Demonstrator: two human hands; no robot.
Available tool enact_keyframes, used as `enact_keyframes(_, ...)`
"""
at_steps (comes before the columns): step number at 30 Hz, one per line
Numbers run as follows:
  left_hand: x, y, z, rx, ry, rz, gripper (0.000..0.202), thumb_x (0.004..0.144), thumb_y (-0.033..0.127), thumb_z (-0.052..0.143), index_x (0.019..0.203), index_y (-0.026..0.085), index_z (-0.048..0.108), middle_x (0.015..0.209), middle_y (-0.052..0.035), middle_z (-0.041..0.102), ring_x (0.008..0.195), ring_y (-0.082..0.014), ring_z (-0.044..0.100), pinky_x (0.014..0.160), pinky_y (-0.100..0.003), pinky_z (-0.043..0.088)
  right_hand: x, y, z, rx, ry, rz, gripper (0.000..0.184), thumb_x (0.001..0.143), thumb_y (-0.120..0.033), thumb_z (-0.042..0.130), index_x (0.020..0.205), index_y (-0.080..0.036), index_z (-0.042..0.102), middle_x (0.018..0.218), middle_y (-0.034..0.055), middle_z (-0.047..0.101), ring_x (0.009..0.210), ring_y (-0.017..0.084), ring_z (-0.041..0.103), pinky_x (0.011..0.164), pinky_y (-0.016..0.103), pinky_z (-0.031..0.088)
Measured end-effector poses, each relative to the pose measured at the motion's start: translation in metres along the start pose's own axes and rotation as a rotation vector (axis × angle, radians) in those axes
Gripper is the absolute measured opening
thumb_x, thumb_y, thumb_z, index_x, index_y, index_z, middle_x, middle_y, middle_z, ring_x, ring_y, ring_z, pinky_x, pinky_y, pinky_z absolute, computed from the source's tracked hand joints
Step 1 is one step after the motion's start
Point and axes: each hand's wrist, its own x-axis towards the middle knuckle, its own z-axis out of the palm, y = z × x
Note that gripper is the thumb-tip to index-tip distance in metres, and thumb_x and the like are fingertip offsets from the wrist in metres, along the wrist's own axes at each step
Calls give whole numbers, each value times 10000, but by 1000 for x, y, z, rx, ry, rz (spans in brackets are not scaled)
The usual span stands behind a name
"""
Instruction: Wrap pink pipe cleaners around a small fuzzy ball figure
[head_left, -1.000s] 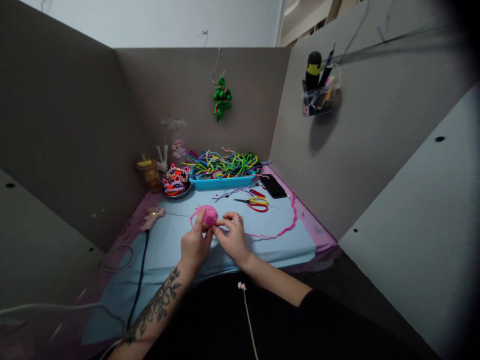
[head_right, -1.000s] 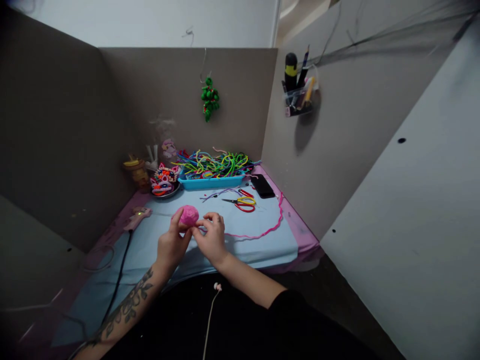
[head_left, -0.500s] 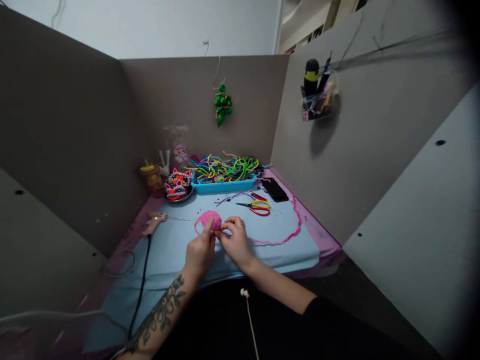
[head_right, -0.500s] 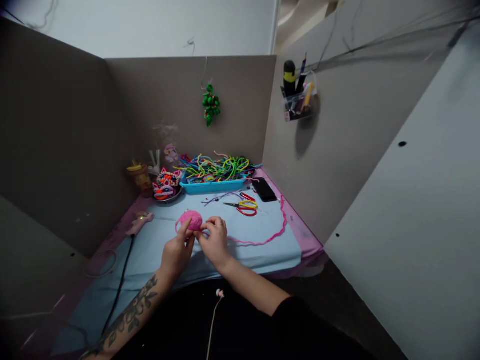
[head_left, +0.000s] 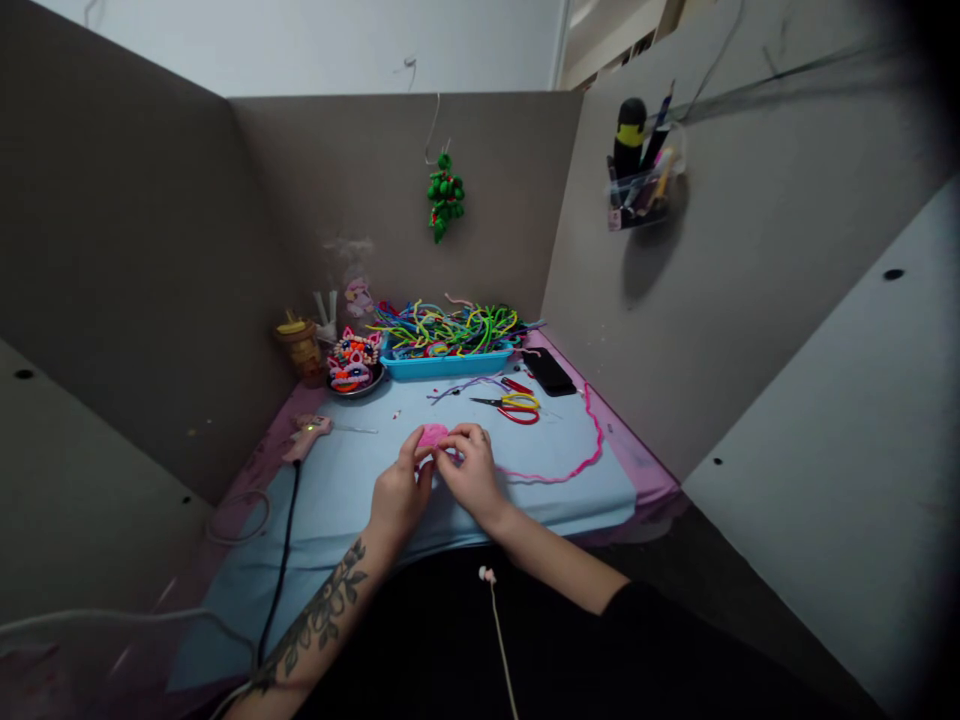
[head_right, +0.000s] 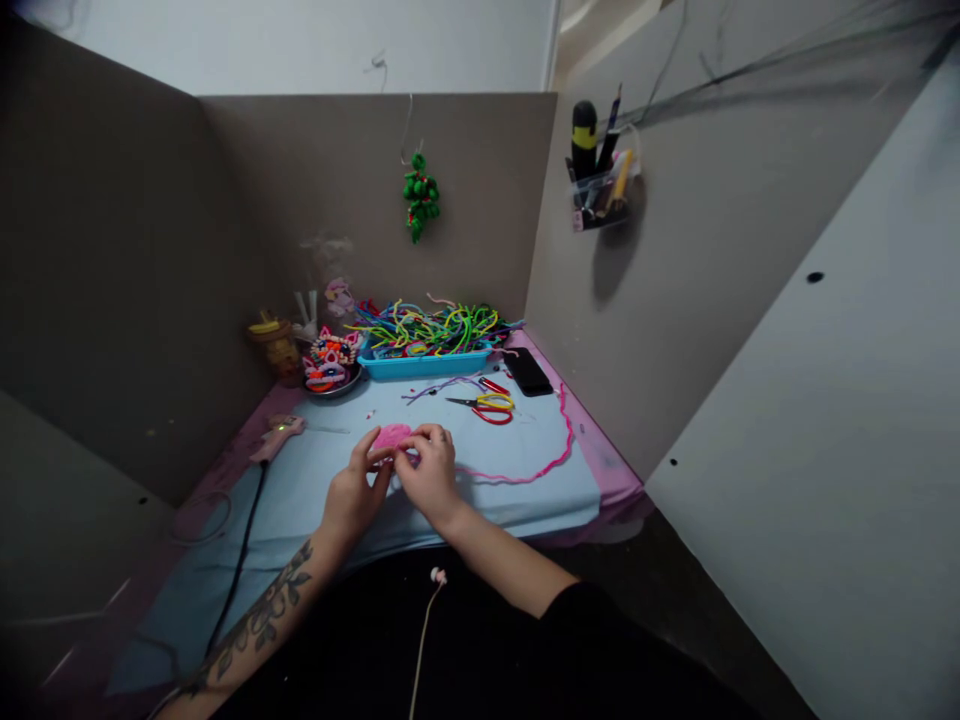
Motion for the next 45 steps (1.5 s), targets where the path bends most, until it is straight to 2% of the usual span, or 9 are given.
enact_keyframes(7,4,-1,2,23,45,111,438,844,195,569,1277,201,501,1053,-113,741,969,-265,681,931,-428,460,-1,2,2,41,7,19,76,787,-168,636,783,-211,699,929,63,579,960,218,560,907,382,472)
enact_keyframes(13,1,-11,5,-186,83,14,378,829,242,602,1197,229,516,1012,-80,712,954,-232,669,902,-396,482,0,17,8,163,-16,120,87,802,-199,626,759,-196,701,890,51,580,877,192,599,833,338,506)
enact_keyframes(17,3,-19,5,-343,213,-248,424,730,345,713,1083,203,526,962,-70,610,941,-235,625,795,-367,509,0,26,10,207,-20,161,86,810,-200,623,772,-191,700,876,45,580,832,180,610,767,307,516)
enact_keyframes(20,5,-21,6,-598,93,-543,538,695,402,744,1105,187,469,905,-45,577,821,-206,637,649,-317,512,-1,27,9,207,-4,149,91,830,-211,612,810,-189,698,906,48,569,839,168,602,760,288,511)
enact_keyframes(22,5,-19,7,-708,2,-637,560,715,423,739,1124,183,442,889,-52,593,744,-190,655,609,-313,517,-1,26,8,200,24,137,102,846,-230,601,832,-190,694,923,51,558,855,168,593,757,284,506)
enact_keyframes(26,1,-9,14,-1046,-96,-777,535,668,346,817,1050,201,471,920,-87,642,822,-202,685,716,-353,547,-1,22,7,215,73,134,137,865,-252,571,849,-182,687,947,65,548,895,177,585,757,290,503)
enact_keyframes(33,6,1,28,-1162,-40,-692,532,567,314,861,976,183,548,844,-40,682,754,-151,666,727,-291,528,-1,13,8,361,49,238,109,798,-253,612,793,-185,697,909,52,555,841,177,574,721,290,474)
enact_keyframes(39,5,-3,27,-1050,110,-547,492,562,340,854,909,171,549,793,-12,697,748,-151,665,790,-313,500,1,11,13,734,-12,581,177,655,-347,732,662,-187,655,720,-11,561,709,136,502,655,258,398)
enact_keyframes(45,4,-4,27,-931,165,-412,376,632,327,815,864,174,562,781,-13,688,741,-149,650,749,-287,486,2,12,18,889,-130,759,329,560,-442,789,632,-174,611,516,-44,514,472,81,371,480,241,269)
